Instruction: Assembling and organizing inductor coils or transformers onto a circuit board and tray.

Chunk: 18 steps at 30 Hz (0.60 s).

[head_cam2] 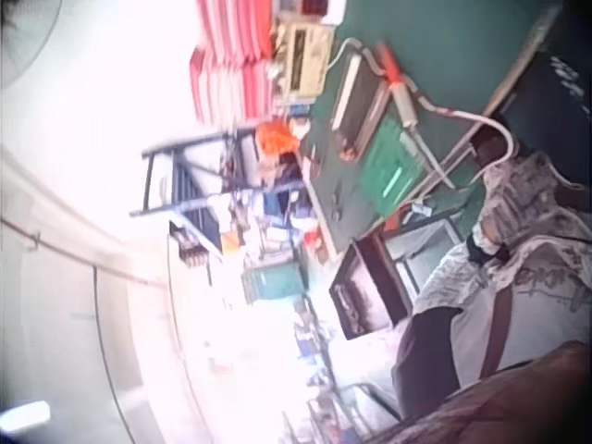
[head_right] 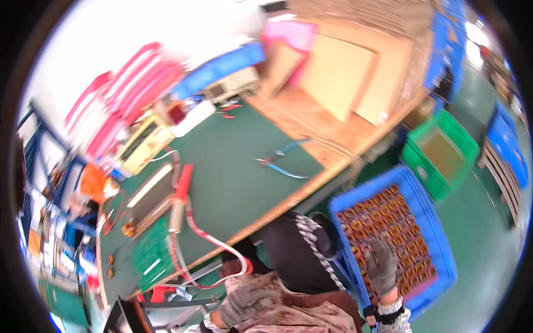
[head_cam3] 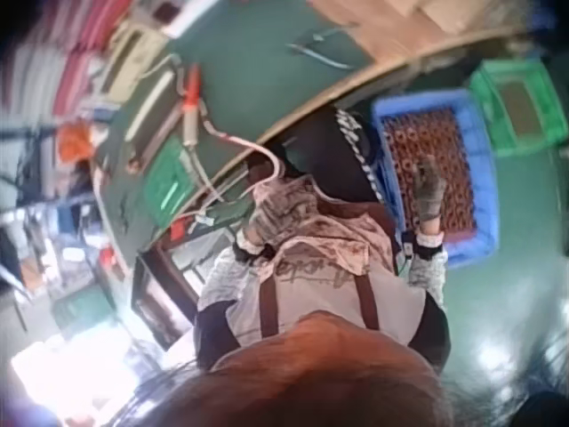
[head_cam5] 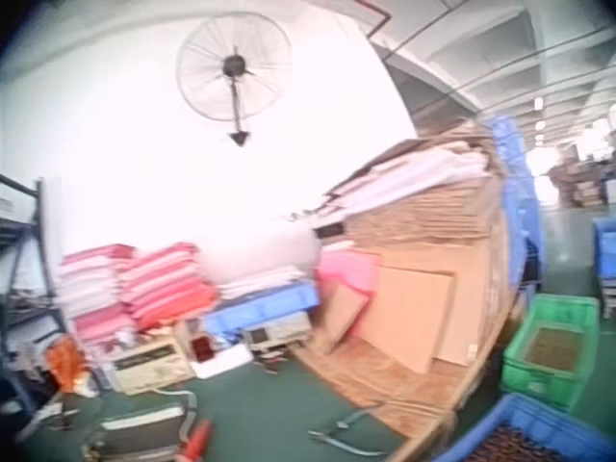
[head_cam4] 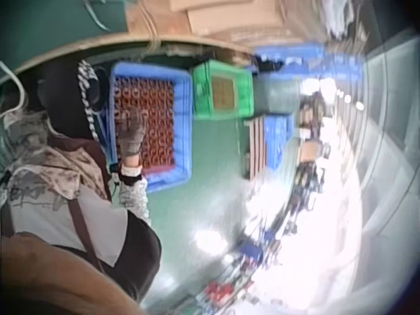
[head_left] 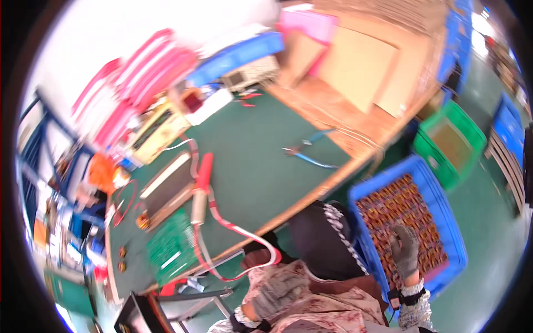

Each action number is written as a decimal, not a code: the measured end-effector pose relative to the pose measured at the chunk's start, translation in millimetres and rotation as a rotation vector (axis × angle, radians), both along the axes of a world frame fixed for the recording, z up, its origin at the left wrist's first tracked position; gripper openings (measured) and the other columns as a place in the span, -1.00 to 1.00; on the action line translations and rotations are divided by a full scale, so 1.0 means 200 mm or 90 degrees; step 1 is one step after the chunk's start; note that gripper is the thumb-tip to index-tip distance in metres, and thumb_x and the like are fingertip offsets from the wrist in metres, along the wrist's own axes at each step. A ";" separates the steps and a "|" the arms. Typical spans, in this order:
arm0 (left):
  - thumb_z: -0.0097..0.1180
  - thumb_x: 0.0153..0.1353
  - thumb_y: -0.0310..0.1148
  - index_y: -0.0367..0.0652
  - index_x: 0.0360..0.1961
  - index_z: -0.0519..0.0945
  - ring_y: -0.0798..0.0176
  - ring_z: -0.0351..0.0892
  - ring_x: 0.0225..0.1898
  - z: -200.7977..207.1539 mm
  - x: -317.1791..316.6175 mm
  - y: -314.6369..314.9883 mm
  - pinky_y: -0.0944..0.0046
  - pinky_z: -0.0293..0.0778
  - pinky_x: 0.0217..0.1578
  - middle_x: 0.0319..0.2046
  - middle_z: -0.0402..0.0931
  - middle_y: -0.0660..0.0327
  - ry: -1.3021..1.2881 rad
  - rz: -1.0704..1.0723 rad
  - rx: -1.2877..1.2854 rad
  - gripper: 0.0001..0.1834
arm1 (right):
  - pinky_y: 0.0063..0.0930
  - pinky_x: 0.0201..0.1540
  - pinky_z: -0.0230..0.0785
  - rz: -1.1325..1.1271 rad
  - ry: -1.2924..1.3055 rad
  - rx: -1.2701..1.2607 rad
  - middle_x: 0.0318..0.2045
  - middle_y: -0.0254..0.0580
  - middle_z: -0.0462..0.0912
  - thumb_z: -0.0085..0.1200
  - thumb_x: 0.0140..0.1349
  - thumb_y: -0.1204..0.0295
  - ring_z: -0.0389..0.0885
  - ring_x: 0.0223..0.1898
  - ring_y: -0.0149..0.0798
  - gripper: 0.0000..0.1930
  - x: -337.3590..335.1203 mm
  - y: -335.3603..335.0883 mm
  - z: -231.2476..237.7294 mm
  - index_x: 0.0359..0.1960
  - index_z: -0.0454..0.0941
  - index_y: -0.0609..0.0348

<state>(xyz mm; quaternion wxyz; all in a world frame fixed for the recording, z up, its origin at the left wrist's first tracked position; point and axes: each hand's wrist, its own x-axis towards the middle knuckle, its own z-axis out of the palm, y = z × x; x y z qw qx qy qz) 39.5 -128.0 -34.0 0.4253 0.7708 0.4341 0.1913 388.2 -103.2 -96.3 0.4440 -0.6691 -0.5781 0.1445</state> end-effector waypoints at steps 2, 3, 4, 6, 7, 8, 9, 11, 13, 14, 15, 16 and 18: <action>-0.11 0.25 -0.46 -0.18 0.13 0.37 0.18 0.36 0.13 -0.07 -0.07 -0.10 0.32 0.30 0.14 0.14 0.31 0.11 -0.422 0.098 -0.397 -0.60 | -0.25 -0.18 0.37 0.164 -0.129 0.135 -0.38 -0.11 0.60 0.08 0.05 0.50 0.55 -0.28 -0.06 -0.86 -0.19 0.14 0.26 -0.31 0.55 0.15; -0.22 0.24 -0.56 -0.16 0.25 0.16 0.18 0.23 0.21 -0.07 -0.12 -0.10 0.33 0.26 0.17 0.17 0.26 0.12 -0.048 -0.090 0.075 -0.48 | -0.25 -0.18 0.37 0.207 -0.126 0.157 -0.38 -0.11 0.60 0.08 0.05 0.50 0.55 -0.28 -0.06 -0.86 -0.30 0.19 0.35 -0.31 0.55 0.15; -0.22 0.24 -0.56 -0.16 0.25 0.16 0.18 0.23 0.21 -0.10 -0.17 -0.15 0.33 0.26 0.17 0.17 0.26 0.12 -0.043 -0.045 0.093 -0.48 | -0.25 -0.18 0.36 0.301 -0.081 0.167 -0.38 -0.12 0.60 0.09 0.04 0.50 0.55 -0.29 -0.08 -0.86 -0.40 0.22 0.42 -0.32 0.55 0.14; -0.10 0.19 -0.58 -0.17 0.23 0.21 0.14 0.26 0.19 -0.18 -0.25 -0.30 0.31 0.28 0.14 0.10 0.35 0.10 -0.379 0.207 -0.237 -0.46 | -0.25 -0.18 0.36 0.447 -0.034 0.191 -0.38 -0.14 0.60 0.09 0.04 0.50 0.55 -0.30 -0.09 -0.86 -0.57 0.29 0.51 -0.32 0.55 0.13; 0.04 0.14 -0.48 -0.16 0.21 0.25 0.05 0.30 0.13 -0.14 -0.29 -0.31 0.19 0.30 0.09 0.03 0.40 0.05 -0.033 0.179 0.121 -0.44 | -0.24 -0.19 0.36 0.536 -0.041 0.194 -0.38 -0.16 0.60 0.10 0.03 0.50 0.54 -0.31 -0.08 -0.86 -0.65 0.31 0.54 -0.32 0.55 0.12; 0.04 0.14 -0.48 -0.16 0.21 0.25 0.05 0.30 0.13 -0.15 -0.32 -0.37 0.19 0.30 0.09 0.03 0.40 0.05 -0.029 0.227 0.133 -0.44 | -0.23 -0.20 0.36 0.627 -0.046 0.196 -0.38 -0.18 0.60 0.11 0.03 0.49 0.53 -0.32 -0.08 -0.86 -0.74 0.34 0.56 -0.33 0.55 0.12; 0.07 0.15 -0.42 -0.17 0.18 0.29 0.02 0.33 0.09 -0.18 -0.35 -0.45 0.15 0.29 0.08 0.02 0.40 0.03 0.042 0.372 0.138 -0.46 | -0.23 -0.22 0.36 0.683 -0.037 0.218 -0.38 -0.19 0.60 0.12 0.00 0.49 0.53 -0.33 -0.08 -0.86 -0.83 0.37 0.59 -0.34 0.55 0.11; 0.10 0.16 -0.29 -0.16 0.14 0.33 -0.06 0.37 0.02 -0.39 -0.42 -0.65 0.08 0.27 0.07 0.01 0.41 -0.01 0.113 0.636 0.166 -0.48 | -0.23 -0.20 0.36 0.765 -0.043 0.221 -0.38 -0.19 0.60 0.12 0.00 0.49 0.53 -0.33 -0.08 -0.86 -1.02 0.41 0.65 -0.35 0.54 0.12; 0.07 0.17 -0.23 -0.15 0.13 0.34 -0.08 0.39 0.00 -0.65 -0.47 -0.88 0.05 0.26 0.07 -0.03 0.44 -0.04 0.111 0.807 0.092 -0.49 | -0.21 -0.15 0.33 0.797 -0.090 0.217 -0.39 -0.17 0.58 0.11 -0.01 0.47 0.52 -0.30 -0.05 -0.88 -1.19 0.45 0.68 -0.38 0.53 0.12; 0.03 0.18 -0.17 -0.13 0.12 0.35 -0.11 0.41 -0.02 -0.76 -0.48 -0.98 0.02 0.25 0.06 -0.07 0.46 -0.06 0.097 0.921 0.013 -0.49 | -0.19 -0.13 0.31 0.785 -0.094 0.230 -0.39 -0.16 0.57 0.09 -0.01 0.47 0.50 -0.28 -0.01 -0.86 -1.25 0.48 0.66 -0.37 0.52 0.13; 0.01 0.19 -0.13 -0.14 0.09 0.39 -0.11 0.42 -0.01 -0.86 -0.48 -1.08 0.03 0.27 0.05 -0.09 0.48 -0.06 0.075 0.934 -0.064 -0.52 | -0.18 -0.09 0.30 0.777 -0.133 0.232 -0.32 -0.13 0.56 0.10 -0.03 0.47 0.48 -0.23 0.01 -0.80 -1.31 0.55 0.62 -0.31 0.51 0.14; -0.01 0.21 -0.10 -0.15 0.05 0.43 -0.10 0.42 0.00 -0.98 -0.46 -1.19 0.04 0.29 0.04 -0.11 0.50 -0.06 0.050 0.939 -0.141 -0.53 | -0.16 -0.06 0.29 0.764 -0.173 0.234 -0.25 -0.10 0.55 0.10 -0.05 0.47 0.46 -0.17 0.02 -0.74 -1.36 0.62 0.57 -0.25 0.50 0.14; -0.01 0.22 -0.08 -0.15 -0.01 0.49 -0.07 0.48 -0.08 -1.60 -0.39 -1.51 0.10 0.35 -0.01 -0.18 0.54 -0.03 0.060 0.882 -0.090 -0.57 | -0.15 -0.01 0.27 0.749 -0.188 0.284 -0.17 -0.07 0.51 0.10 -0.07 0.47 0.42 -0.11 0.03 -0.68 -1.46 0.65 0.54 -0.19 0.47 0.15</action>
